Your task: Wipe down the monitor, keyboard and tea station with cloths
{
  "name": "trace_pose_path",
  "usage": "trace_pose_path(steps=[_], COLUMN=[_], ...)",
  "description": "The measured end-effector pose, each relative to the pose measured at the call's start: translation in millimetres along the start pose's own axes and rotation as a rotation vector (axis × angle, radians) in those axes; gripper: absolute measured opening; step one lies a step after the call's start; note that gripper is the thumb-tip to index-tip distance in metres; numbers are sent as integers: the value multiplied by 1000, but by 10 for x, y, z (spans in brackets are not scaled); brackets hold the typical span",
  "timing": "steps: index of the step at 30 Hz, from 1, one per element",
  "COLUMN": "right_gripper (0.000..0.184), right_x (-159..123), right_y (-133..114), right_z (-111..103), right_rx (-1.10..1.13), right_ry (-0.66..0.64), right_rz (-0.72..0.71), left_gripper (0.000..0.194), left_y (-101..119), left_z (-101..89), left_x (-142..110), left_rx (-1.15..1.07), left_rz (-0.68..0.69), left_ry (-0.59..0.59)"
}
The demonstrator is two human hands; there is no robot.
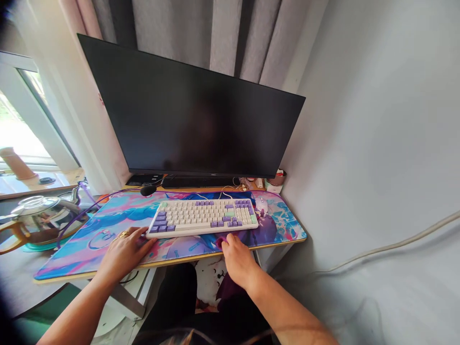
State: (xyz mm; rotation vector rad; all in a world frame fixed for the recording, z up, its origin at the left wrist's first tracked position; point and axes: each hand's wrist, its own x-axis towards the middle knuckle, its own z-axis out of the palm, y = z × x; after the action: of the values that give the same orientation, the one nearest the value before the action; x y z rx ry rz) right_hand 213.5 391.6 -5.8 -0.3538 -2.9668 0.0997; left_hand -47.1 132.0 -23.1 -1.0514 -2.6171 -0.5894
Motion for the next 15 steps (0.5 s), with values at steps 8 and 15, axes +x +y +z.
trace_pose_path(steps=[8, 15], right_gripper=[44, 39], right_x=[13, 30], right_y=[372, 535], right_z=[-69, 143], right_rx=[-26, -18], right_ry=[126, 198], right_rz=[285, 208], left_gripper=[56, 59], left_y=[0, -80], left_z=[16, 85], left_x=[13, 37], left_rx=[55, 79], left_rz=[26, 7], left_ry=[14, 7])
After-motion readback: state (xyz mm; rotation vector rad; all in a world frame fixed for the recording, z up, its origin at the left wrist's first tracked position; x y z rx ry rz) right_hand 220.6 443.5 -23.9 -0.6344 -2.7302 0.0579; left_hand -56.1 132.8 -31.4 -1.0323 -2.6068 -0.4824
